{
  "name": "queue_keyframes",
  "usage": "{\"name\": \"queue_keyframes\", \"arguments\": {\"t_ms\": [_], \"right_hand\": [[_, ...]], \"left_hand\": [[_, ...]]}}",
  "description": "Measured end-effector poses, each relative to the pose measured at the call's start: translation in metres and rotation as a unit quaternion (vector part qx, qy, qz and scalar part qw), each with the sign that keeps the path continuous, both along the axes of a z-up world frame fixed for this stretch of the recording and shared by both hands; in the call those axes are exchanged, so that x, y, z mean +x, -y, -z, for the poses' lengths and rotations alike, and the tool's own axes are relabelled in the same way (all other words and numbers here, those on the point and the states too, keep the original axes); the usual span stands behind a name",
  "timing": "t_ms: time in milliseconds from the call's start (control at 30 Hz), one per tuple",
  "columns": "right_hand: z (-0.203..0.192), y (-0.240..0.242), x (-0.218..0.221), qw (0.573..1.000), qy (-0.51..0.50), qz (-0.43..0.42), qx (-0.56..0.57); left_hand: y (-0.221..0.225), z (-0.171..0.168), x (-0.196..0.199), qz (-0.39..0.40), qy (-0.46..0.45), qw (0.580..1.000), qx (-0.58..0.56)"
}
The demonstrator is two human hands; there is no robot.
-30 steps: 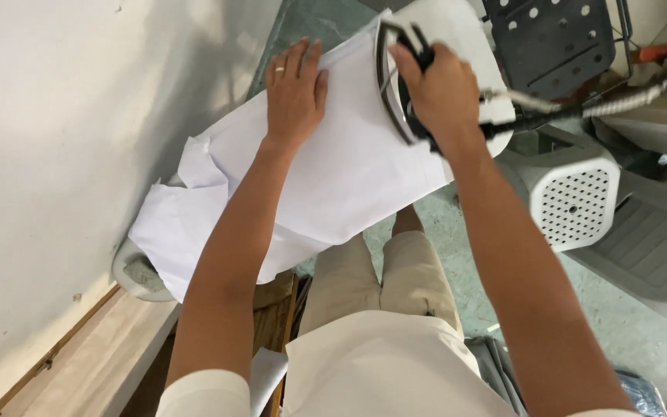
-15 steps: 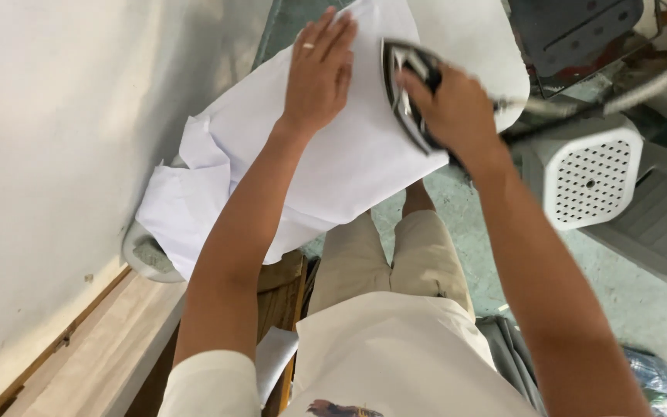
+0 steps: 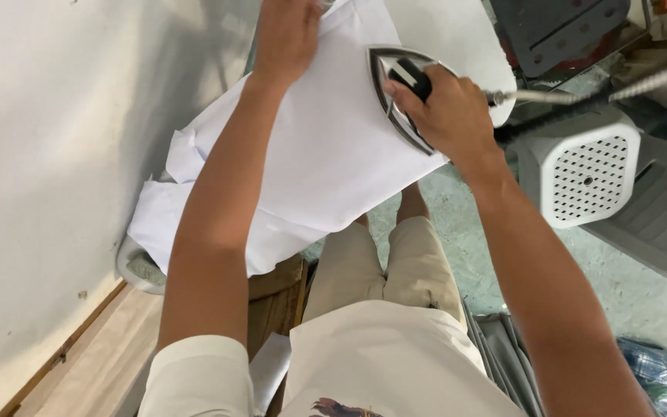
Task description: A person irons a white shirt on an ironing board, smoothing the fabric and repositioning the garment to reach all areas.
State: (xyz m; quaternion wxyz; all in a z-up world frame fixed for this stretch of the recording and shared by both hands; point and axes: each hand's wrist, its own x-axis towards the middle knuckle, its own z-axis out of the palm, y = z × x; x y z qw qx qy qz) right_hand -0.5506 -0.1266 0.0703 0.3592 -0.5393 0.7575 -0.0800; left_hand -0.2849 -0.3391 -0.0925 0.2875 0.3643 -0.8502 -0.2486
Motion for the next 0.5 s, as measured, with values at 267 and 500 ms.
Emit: {"name": "queue_keyframes", "arguments": {"t_ms": [267,500], "right_hand": [[0.033,0.104,0.040,0.995,-0.009,-0.018,-0.094],[0.020,0.091,0.034,0.997,-0.004,-0.047,-0.059]], "left_hand": [[-0.163,-0.043,0.101,-0.112,0.264,0.958,0.011],[-0.293,-0.034,0.207,-0.214,0.389,0.893,0.075]]}}
